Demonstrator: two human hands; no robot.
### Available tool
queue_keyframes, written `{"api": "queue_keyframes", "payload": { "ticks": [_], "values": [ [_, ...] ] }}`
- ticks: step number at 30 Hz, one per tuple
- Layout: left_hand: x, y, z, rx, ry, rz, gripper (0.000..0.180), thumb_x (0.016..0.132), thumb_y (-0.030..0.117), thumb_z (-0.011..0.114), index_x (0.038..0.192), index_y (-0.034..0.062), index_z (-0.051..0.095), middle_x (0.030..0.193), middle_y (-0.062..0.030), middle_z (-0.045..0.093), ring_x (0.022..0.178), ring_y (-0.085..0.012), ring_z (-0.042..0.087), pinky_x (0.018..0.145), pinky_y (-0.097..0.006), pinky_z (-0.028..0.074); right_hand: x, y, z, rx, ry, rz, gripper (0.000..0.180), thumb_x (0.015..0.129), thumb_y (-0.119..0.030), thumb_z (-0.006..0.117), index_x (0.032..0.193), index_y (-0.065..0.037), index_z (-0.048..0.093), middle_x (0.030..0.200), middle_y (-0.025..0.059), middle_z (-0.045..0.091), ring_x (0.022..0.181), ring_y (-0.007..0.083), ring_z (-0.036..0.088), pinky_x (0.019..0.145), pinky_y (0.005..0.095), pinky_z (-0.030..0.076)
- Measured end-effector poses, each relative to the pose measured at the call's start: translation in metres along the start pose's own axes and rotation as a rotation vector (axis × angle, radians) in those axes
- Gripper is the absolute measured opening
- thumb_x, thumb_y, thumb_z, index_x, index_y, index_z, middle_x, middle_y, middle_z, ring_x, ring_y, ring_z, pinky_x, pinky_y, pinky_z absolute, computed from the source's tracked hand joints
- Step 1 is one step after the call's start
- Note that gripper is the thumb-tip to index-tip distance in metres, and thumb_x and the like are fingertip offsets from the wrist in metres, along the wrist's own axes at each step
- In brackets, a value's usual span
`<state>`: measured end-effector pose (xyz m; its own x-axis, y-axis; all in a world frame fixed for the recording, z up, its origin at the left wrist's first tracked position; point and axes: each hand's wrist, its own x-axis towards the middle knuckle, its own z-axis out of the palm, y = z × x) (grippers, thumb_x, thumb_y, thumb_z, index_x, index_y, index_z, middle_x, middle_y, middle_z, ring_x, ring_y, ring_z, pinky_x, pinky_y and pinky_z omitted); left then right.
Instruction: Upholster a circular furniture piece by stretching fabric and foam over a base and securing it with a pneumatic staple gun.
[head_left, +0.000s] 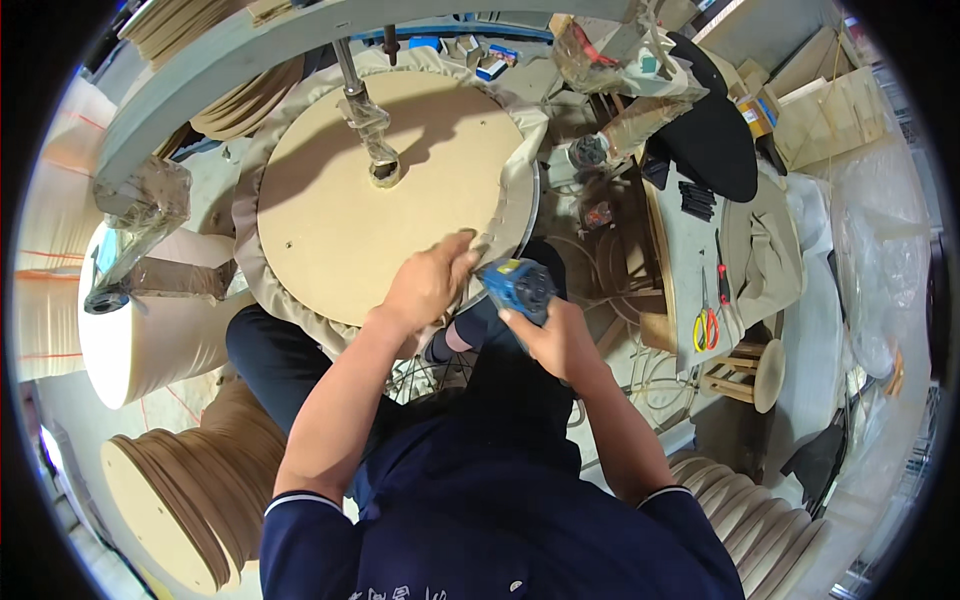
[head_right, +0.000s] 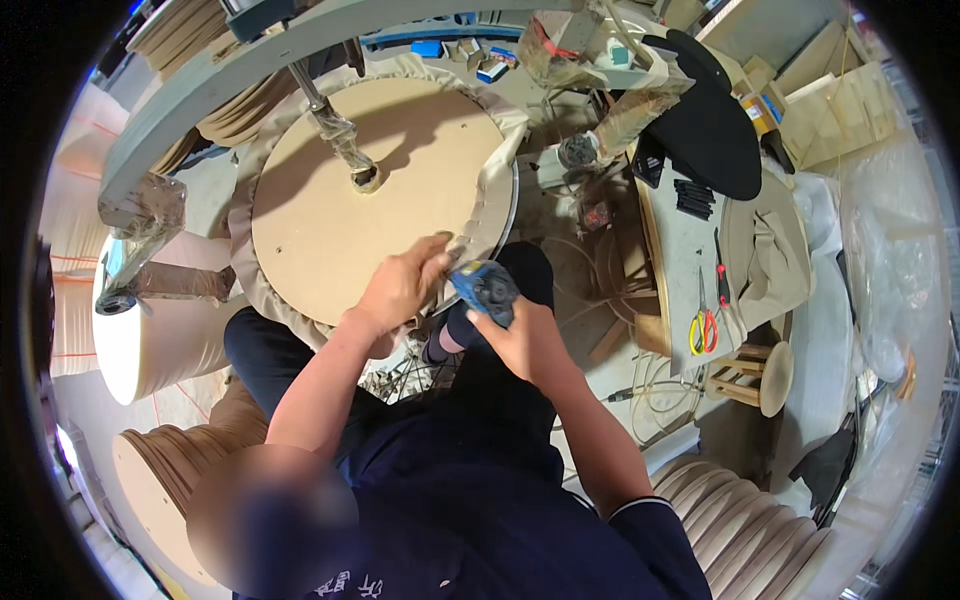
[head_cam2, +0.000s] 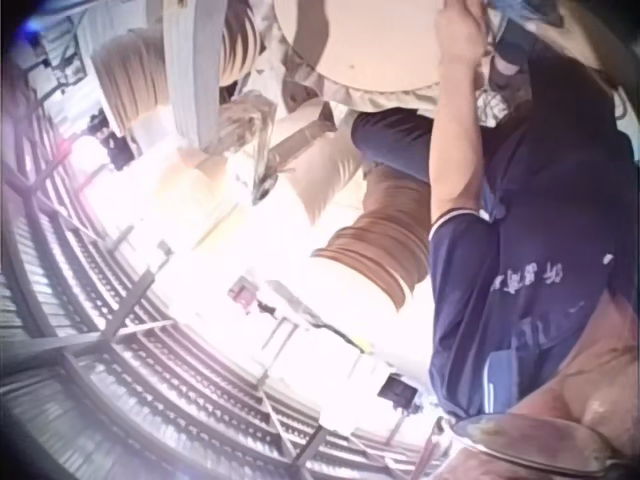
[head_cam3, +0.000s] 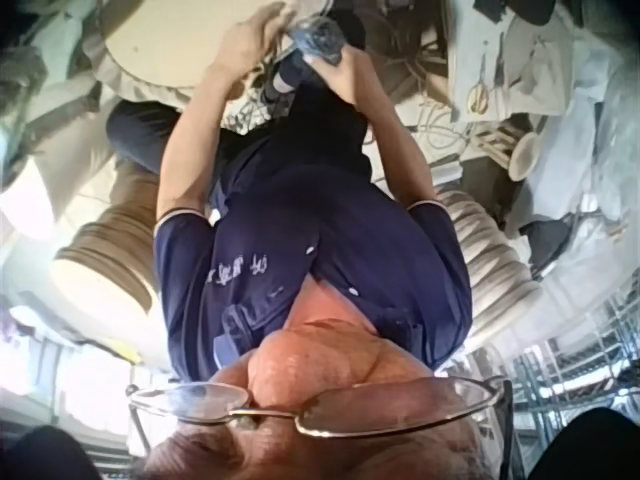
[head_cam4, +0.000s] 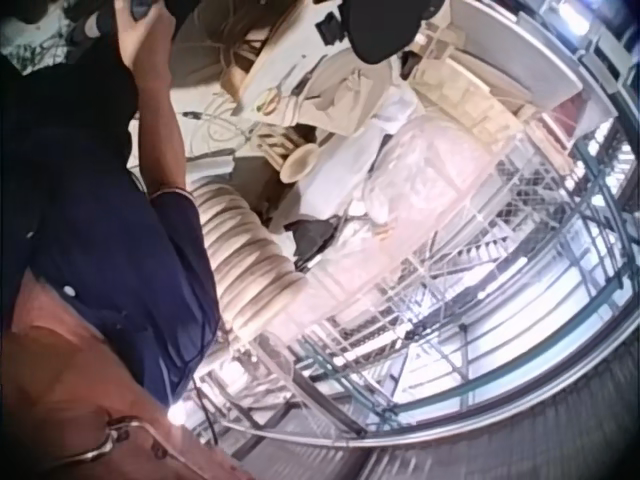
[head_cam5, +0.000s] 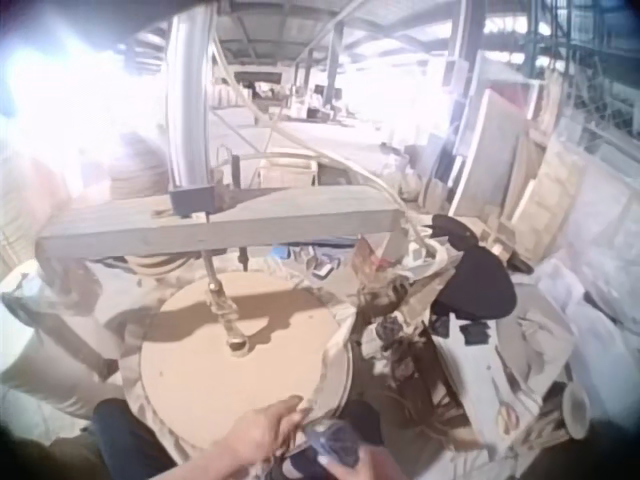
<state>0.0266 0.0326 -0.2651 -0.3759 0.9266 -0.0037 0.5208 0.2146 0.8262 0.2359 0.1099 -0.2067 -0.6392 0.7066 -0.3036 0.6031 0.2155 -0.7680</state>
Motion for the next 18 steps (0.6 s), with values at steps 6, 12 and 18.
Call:
{"api": "queue_keyframes", "payload": {
  "ticks": [6,12,18],
  "values": [
    [-0.023,0.009,-0.024,0.305,-0.404,0.167,0.040,0.099,0.023,0.055,0.138,0.0139,0.058,0.102,-0.0167,0.073,0.095,-0.0384,0.068,0.083,-0.048,0.054,-0.025,0.019,-0.014,0.210,-0.033,0.275,0.034,0.091,-0.034,0.075,0.097,-0.001,0.070,0.072,0.0056,0.066,0.063,0.0139,0.060,0.063,0.0329,0.048],
    [-0.011,-0.011,-0.027,0.258,-0.303,0.226,0.017,0.100,0.022,0.059,0.106,0.0077,0.065,0.087,-0.0184,0.070,0.083,-0.0400,0.067,0.075,-0.046,0.053,-0.028,0.011,-0.010,0.020,-0.024,0.033,0.037,0.090,-0.035,0.077,0.097,0.001,0.071,0.069,0.0098,0.066,0.060,0.0162,0.063,0.060,0.0345,0.049],
    [0.000,-0.010,-0.025,0.114,-0.268,-0.035,0.023,0.095,0.027,0.068,0.094,0.0047,0.065,0.086,-0.0162,0.069,0.081,-0.0374,0.066,0.075,-0.046,0.052,-0.019,-0.004,-0.006,-0.025,-0.154,0.040,0.040,0.089,-0.030,0.077,0.115,0.000,0.068,0.096,0.0217,0.074,0.098,0.0379,0.071,0.081,0.0391,0.055]
  ]
}}
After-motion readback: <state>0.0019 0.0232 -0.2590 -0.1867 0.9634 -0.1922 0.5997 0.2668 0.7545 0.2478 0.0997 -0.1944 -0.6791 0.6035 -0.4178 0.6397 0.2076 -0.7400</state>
